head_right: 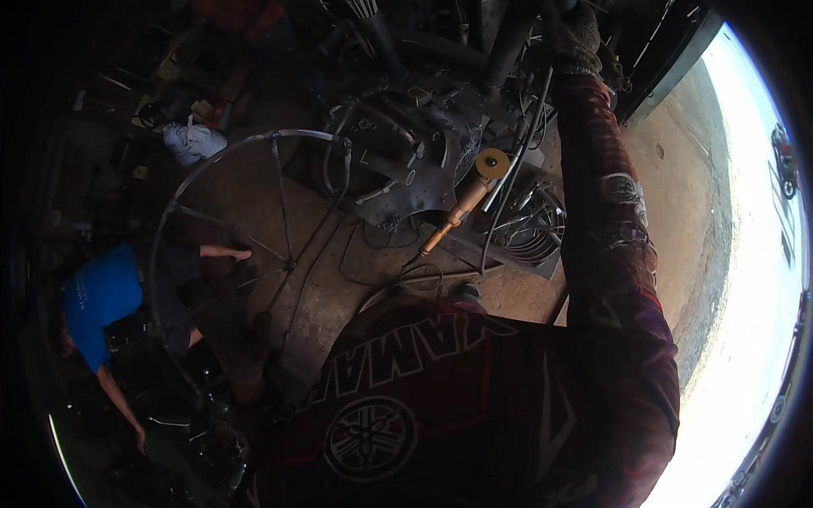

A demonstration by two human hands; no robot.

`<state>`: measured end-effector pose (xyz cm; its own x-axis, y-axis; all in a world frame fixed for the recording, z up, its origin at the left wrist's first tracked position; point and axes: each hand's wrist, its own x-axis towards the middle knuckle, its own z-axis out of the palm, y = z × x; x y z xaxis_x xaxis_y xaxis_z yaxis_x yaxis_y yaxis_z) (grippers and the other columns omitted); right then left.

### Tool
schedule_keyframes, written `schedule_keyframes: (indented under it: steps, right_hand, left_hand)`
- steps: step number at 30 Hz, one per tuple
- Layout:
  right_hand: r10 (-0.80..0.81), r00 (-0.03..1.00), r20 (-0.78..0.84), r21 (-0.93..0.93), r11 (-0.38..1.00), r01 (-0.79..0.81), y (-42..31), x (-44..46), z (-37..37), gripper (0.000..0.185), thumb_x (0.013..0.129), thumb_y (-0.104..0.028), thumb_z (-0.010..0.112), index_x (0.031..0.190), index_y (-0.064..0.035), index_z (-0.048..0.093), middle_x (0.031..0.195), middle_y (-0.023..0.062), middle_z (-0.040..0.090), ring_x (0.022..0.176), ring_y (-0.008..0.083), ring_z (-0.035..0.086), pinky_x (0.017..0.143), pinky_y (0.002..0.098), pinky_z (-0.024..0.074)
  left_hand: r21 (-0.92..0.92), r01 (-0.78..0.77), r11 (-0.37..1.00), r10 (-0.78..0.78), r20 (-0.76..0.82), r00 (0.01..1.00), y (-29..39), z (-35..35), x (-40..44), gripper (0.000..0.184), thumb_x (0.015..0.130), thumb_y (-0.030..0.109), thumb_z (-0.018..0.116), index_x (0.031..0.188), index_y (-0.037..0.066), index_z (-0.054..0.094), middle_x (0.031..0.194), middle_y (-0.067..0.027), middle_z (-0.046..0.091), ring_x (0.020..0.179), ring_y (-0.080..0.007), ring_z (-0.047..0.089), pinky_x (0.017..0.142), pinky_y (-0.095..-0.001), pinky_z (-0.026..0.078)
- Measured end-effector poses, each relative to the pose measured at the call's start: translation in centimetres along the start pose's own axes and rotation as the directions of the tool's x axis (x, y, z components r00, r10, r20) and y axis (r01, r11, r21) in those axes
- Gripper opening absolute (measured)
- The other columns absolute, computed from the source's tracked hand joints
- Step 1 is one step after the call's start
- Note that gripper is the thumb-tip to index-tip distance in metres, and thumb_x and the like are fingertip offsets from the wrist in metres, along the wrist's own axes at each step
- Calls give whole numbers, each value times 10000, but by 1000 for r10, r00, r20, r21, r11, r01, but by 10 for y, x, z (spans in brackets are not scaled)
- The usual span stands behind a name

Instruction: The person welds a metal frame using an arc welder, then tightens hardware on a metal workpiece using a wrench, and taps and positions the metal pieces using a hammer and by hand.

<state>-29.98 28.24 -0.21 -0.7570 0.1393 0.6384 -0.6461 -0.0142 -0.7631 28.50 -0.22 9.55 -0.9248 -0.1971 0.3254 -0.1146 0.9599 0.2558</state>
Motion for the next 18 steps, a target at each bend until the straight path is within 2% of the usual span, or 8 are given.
schedule_keyframes:
  steps: [2, 5, 8, 10, 12, 13, 15, 18]
  right_hand:
    - [-2, 999, -33, 39, 999, 4, 1, -3, 1, 440, 907, -229, 732, 1260, -30, 560, 1085, 51, 650, 975, 152, 600, 859, 309, 495]
    - [1, 1000, -5, -4, 1000, -1, -11, -9, 0, 442, 914, -207, 725, 1276, -28, 543, 1081, 42, 639, 970, 153, 591, 868, 307, 491]
    - [85, 996, -30, -191, 978, -89, -5, -8, -2, 433, 921, -180, 714, 1284, -26, 536, 1087, 46, 640, 989, 151, 589, 872, 292, 484]
    - [66, 997, 37, 31, 997, -68, 17, -3, -5, 493, 897, -196, 720, 1304, -15, 511, 1070, 65, 650, 981, 206, 624, 866, 317, 506]
    - [171, 983, 73, -570, 815, -99, -31, -5, -12, 572, 821, -481, 780, 1163, -36, 669, 908, 45, 716, 819, 155, 689, 714, 312, 540]
    - [237, 970, 55, -492, 852, -180, -36, -10, -13, 578, 835, -483, 769, 1176, -30, 658, 940, 49, 714, 855, 156, 682, 739, 308, 534]
    - [225, 968, 112, -297, 937, -184, -47, -18, -8, 646, 845, -552, 719, 1203, -20, 645, 990, 95, 716, 909, 198, 676, 799, 337, 517]
    - [72, 997, 12, -367, 928, -63, -62, -36, -14, 683, 880, -546, 680, 1245, 26, 606, 1090, 173, 699, 957, 270, 680, 832, 377, 526]
  left_hand:
    - [-1, 26, 1000, -26, -9, 1000, 2, 8, -1, 623, 780, 376, 707, 1244, -31, 622, 1246, -161, 659, 1176, -280, 606, 1122, -425, 302]
    - [-419, 86, 904, -172, -172, 970, -4, 23, -3, 612, 780, 349, 708, 1246, -36, 619, 1243, -162, 660, 1185, -275, 600, 1128, -416, 295]
    - [-325, 53, 944, -111, -163, 980, -4, 20, 2, 608, 778, 316, 710, 1255, -48, 608, 1250, -175, 649, 1185, -276, 599, 1130, -421, 303]
    - [-229, 53, 972, -80, -111, 991, -2, 16, 7, 600, 791, 313, 700, 1255, -56, 604, 1236, -188, 647, 1187, -275, 598, 1124, -434, 316]
    - [6, -22, 1000, 22, -40, 999, -3, 11, 9, 603, 805, 259, 699, 1295, -64, 561, 1247, -192, 625, 1186, -271, 597, 1103, -442, 357]
    - [209, -95, 973, 89, 37, 995, -6, 7, 6, 617, 815, 207, 701, 1336, -70, 520, 1263, -191, 605, 1185, -266, 597, 1084, -445, 395]
    - [-488, 42, 872, -177, -235, 956, -21, 43, -17, 727, 809, 38, 702, 1444, -58, 363, 1307, -168, 545, 1188, -259, 595, 1041, -414, 476]
    - [-696, 117, 709, -444, -310, 841, -22, 50, -38, 869, 782, -105, 680, 1503, -37, 201, 1251, -135, 507, 1178, -251, 600, 993, -361, 537]
